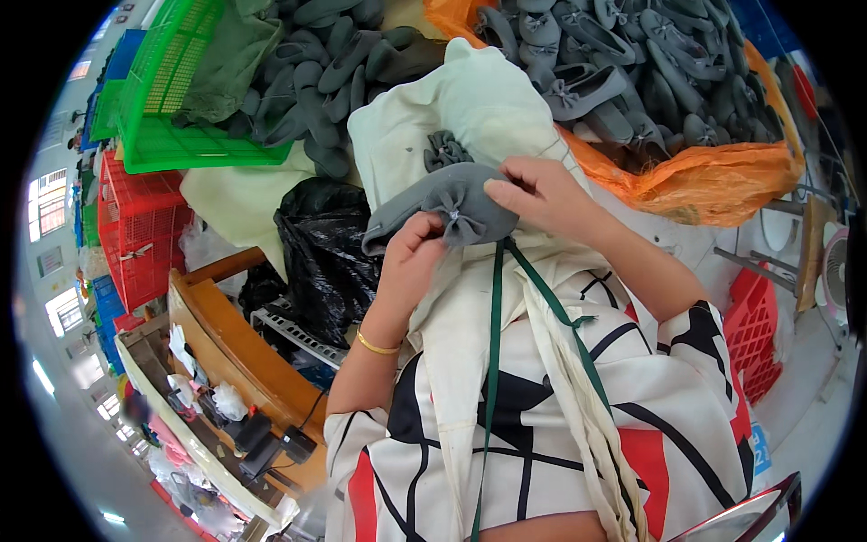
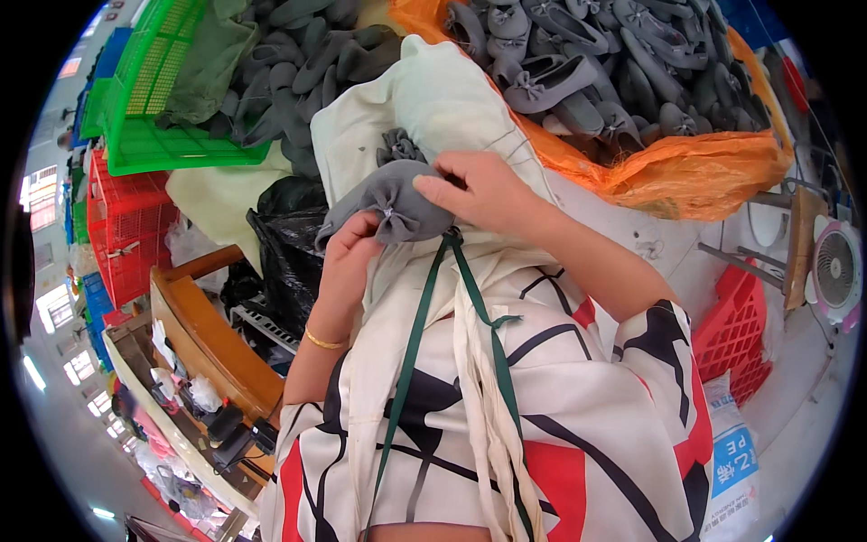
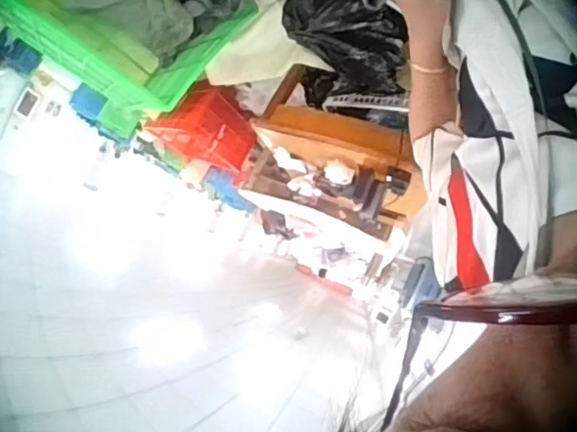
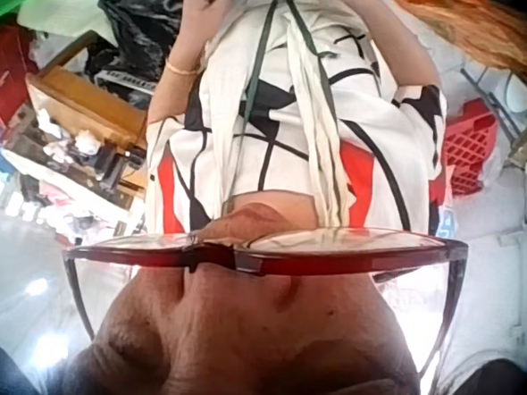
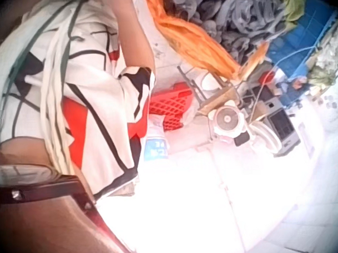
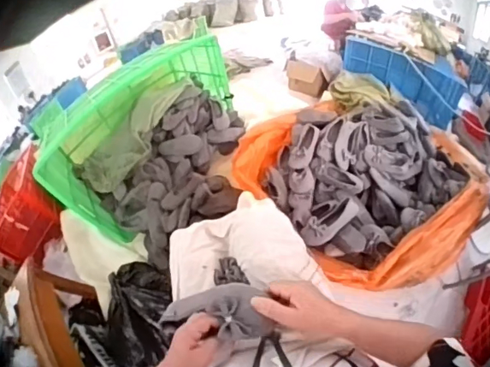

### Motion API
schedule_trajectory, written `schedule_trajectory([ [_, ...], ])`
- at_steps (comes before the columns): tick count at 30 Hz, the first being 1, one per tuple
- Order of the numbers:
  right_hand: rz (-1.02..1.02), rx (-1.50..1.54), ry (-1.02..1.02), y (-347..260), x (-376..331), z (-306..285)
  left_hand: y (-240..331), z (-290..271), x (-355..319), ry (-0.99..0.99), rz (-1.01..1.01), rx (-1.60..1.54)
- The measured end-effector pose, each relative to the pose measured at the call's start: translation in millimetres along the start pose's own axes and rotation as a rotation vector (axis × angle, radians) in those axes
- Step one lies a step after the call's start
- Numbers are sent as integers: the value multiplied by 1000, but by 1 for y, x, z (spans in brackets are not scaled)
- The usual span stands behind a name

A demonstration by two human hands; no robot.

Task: The person sews a grey slipper using a needle and thread. They repeatedly insert the needle into the slipper's fabric and pull the thread through to secure the material. The person works on a single slipper placed on a white cloth on their lap, surrounded by piles of similar slippers.

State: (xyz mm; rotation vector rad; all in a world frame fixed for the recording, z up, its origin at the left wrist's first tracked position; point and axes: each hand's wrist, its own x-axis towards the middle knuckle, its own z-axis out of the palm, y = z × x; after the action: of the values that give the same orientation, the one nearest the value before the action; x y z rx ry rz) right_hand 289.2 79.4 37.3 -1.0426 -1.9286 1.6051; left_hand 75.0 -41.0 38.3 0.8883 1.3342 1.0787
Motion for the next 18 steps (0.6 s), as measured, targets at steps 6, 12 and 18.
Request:
schedule_trajectory([
  [6, -125, -143, 20, -3, 0, 13, -9, 6, 0, 116, -114, -294],
  [12, 82, 130, -39, 1, 3, 5, -15, 7, 12, 59, -76, -567],
  [18, 194, 232, 74, 24, 3, -16, 4, -2, 34, -12, -26, -187],
])
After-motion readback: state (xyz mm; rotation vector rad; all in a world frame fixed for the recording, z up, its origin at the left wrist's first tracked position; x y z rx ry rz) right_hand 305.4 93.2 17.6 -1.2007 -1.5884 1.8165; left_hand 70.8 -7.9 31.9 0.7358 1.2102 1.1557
